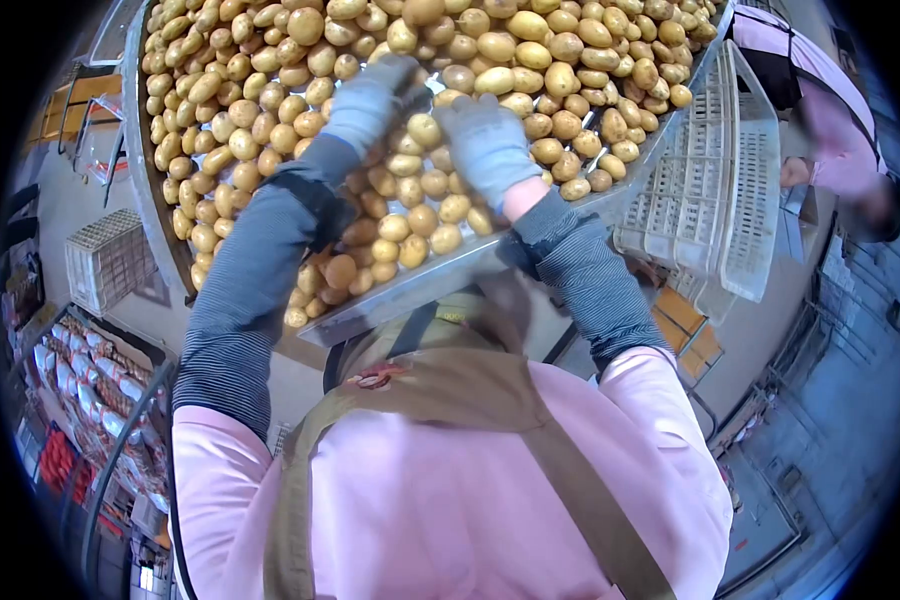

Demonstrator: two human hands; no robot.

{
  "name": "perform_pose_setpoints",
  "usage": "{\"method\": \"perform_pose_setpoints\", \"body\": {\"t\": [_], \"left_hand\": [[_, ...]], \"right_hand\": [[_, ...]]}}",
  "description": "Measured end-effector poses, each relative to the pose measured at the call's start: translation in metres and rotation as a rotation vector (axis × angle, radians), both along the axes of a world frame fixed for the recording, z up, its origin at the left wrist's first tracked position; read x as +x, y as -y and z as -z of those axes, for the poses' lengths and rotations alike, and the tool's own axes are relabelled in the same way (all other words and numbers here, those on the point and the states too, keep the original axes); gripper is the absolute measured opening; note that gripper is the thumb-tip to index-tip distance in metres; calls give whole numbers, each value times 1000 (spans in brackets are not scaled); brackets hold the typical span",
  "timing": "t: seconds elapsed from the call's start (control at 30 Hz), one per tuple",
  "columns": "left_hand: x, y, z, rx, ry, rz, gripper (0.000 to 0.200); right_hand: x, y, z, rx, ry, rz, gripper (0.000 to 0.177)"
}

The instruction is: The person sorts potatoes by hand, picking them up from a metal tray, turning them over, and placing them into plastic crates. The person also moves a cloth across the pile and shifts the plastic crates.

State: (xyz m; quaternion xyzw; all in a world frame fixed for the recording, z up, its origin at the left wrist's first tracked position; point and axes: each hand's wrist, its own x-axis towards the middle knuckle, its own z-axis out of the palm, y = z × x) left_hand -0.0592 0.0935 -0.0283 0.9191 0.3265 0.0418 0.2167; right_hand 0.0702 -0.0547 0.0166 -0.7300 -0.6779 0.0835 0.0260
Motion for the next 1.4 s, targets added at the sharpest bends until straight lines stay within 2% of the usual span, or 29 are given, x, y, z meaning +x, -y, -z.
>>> {"method": "perform_pose_setpoints", "body": {"t": [0.03, 0.07, 0.13, 0.17, 0.2, 0.27, 0.4, 0.53, 0.57, 0.6, 0.63, 0.67, 0.7, 0.73, 0.77, 0.8, 0.83, 0.87, 0.93, 0.97, 1.0, 1.07, 1.13, 1.2, 1.27, 1.3, 1.33, 1.37, 1.4], "left_hand": [[-12, -4, 7, -185, 326, -239, 37], [-21, -11, 1, -422, 516, -391, 41], [-41, -16, -27, -354, 312, -386, 42], [-44, -6, -50, -265, 18, -265, 41], [-52, 2, -35, -83, -3, -7, 32], [-47, 23, -24, 104, -303, 218, 26], [-28, 25, -17, 71, -341, 213, 27], [-27, 16, -14, 105, -271, 203, 23], [-32, 16, -16, 98, -229, 166, 22], [-33, 14, -17, 96, -183, 127, 21], [-35, 13, -31, -76, -162, -71, 23], [-44, 11, -40, -256, 6, -235, 32], [-49, 16, -47, -309, 115, -352, 34], [-55, 29, -60, -369, 215, -466, 36], [-58, 46, -73, -402, 396, -456, 38], [-58, 65, -85, -433, 580, -444, 41], [-55, 83, -95, -295, 588, -394, 37], [-53, 98, -96, -265, 666, -285, 35], [-53, 124, -109, -177, 468, -131, 34], [-52, 131, -101, -45, 383, -51, 35], [-51, 141, -101, -58, 375, -10, 37], [-52, 156, -102, -42, 332, 9, 38], [-51, 163, -106, -158, 443, -24, 32], [-49, 166, -110, -279, 557, -28, 28], [-44, 161, -132, -314, 464, -29, 24], [-38, 159, -143, -233, 418, 7, 25], [-26, 160, -154, -160, 386, 55, 25], [-15, 164, -162, -206, 263, 125, 28], [-5, 167, -161, -224, 135, 252, 27]], "right_hand": [[-2, -6, -4, -36, 52, -30, 24], [-4, -9, -6, -58, 70, -44, 24], [-7, -14, -8, -106, 109, -70, 23], [-8, -16, -11, -121, 131, -87, 24], [-6, -17, -7, -161, 81, -59, 23], [-1, -16, 5, -242, -17, 7, 23], [-12, -21, 23, -171, 72, 44, 13], [-13, -25, 23, -152, 103, 35, 14], [-9, -28, 7, -195, -9, 102, 17], [-5, -25, -10, -185, -434, 326, 17], [-2, -15, -28, -165, -860, 543, 19], [4, 0, -39, -138, -1289, 761, 21], [19, 19, -35, -124, -1874, 771, 32], [13, 39, -21, 3, -1829, 550, 36], [8, 58, -6, 143, -1782, 345, 40], [-6, 64, -21, 165, -2296, 415, 40], [-20, 69, -36, 193, -2804, 517, 40], [-30, 73, -29, 343, -2616, 490, 44], [-44, 90, -34, 458, -1550, 345, 43], [-47, 99, -29, 454, -1206, 392, 45], [-54, 104, -26, 555, -1519, 397, 48], [-48, 112, -25, 375, -2856, 701, 50], [-49, 121, -17, 407, -2570, 723, 48], [-47, 126, -15, 404, -2587, 698, 47], [-39, 131, -21, 371, -2899, 625, 47], [-47, 140, -28, 545, -2010, 394, 47], [-37, 149, -51, 487, -1344, 346, 50], [-33, 165, -21, 495, -1379, 330, 53], [-34, 173, -8, 431, -1675, 342, 57]]}}
